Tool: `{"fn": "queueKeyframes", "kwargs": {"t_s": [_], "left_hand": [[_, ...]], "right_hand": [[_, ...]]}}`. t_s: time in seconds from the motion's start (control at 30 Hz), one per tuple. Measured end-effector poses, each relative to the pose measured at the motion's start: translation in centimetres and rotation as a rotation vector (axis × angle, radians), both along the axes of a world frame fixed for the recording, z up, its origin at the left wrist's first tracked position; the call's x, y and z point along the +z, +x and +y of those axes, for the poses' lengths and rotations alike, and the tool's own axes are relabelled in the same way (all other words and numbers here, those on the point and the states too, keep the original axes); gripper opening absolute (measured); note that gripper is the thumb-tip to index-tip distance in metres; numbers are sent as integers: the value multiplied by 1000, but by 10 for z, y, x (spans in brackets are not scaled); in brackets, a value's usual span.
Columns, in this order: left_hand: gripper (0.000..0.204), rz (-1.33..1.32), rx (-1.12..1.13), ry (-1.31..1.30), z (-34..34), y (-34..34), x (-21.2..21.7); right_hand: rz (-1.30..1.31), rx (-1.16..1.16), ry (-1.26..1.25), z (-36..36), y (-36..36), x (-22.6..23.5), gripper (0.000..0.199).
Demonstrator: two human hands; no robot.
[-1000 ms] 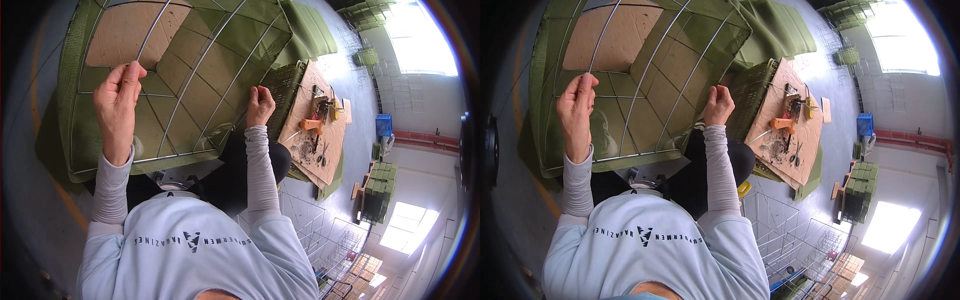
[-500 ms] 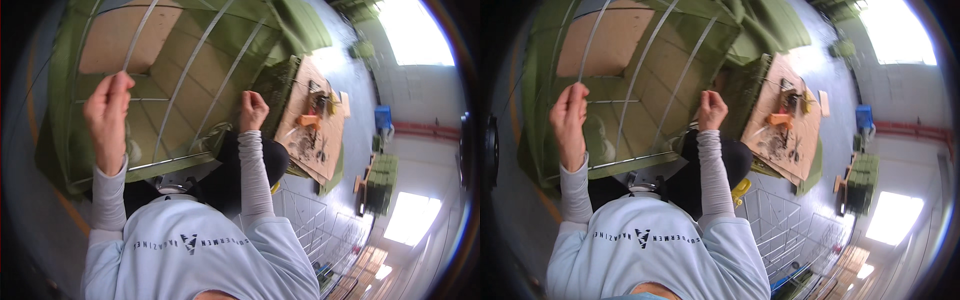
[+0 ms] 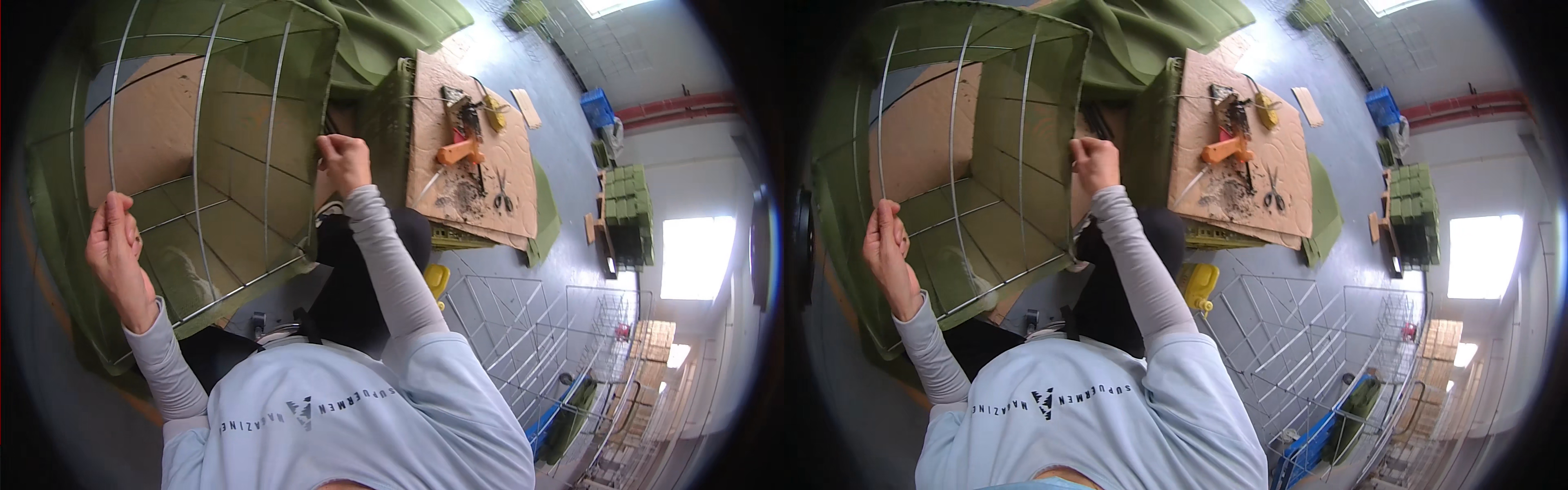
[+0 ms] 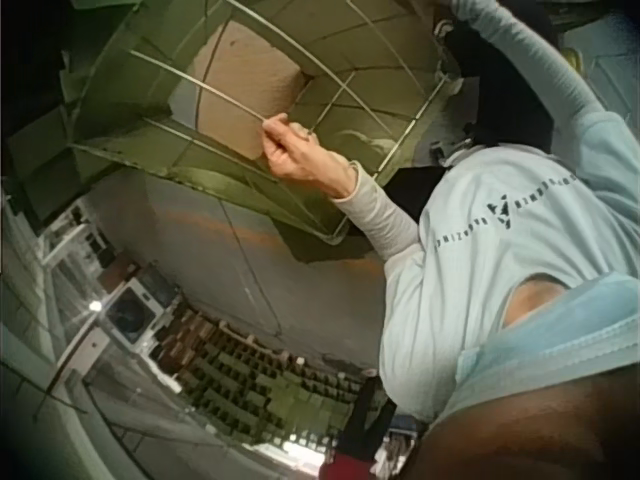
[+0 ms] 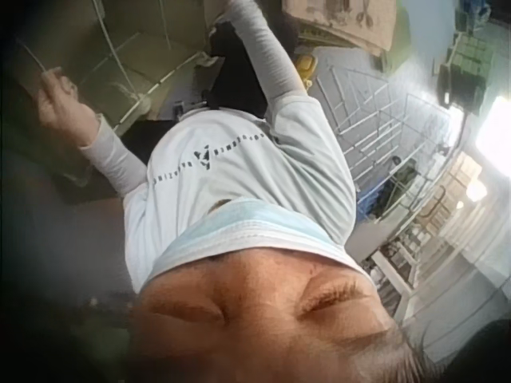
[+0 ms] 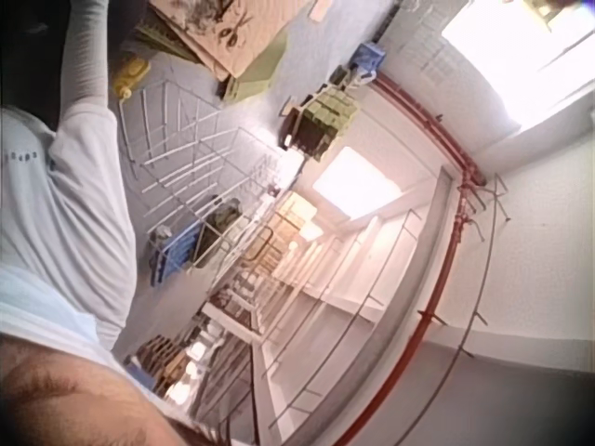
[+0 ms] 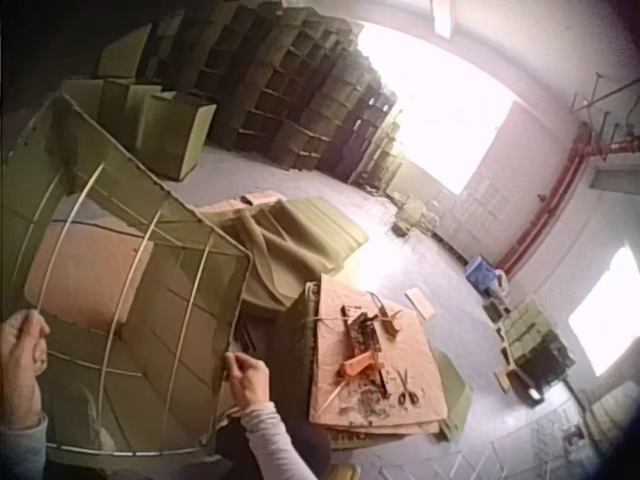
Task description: The recorder is assembling a wire basket by attaching fabric panels to a wire frame using a hot glue gun.
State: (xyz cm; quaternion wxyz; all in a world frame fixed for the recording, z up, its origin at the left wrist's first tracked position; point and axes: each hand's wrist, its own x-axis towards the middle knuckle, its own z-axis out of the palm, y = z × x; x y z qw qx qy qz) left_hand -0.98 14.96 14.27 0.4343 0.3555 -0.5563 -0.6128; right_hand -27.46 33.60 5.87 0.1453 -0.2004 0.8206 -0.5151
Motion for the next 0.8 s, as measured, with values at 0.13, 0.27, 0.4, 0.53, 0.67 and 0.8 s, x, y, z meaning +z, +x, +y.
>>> {"fn": "queueKeyframes", "kwargs": {"t_s": [0.13, 0.27, 0.4, 0.53, 0.67, 0.8], "left_hand": [[25, -4, -13, 6, 2, -3, 10], [25, 5, -24, -33, 4, -4, 10], [23, -2, 2, -15, -1, -6, 6], [23, 57, -27, 16, -20, 10, -3], [24, 58, 5, 35, -17, -8, 4], [24, 60, 65, 34, -19, 4, 3]], "right_hand": [[-321, 40, -333, 5, -11, -8, 20], [-415, 106, -404, 1, -22, -7, 19], [-325, 81, -270, 3, -21, 4, 22], [-270, -68, -261, 25, -71, 25, 28], [282, -778, -22, 206, -227, -43, 43], [166, -891, 557, 252, -247, -98, 87]]}}
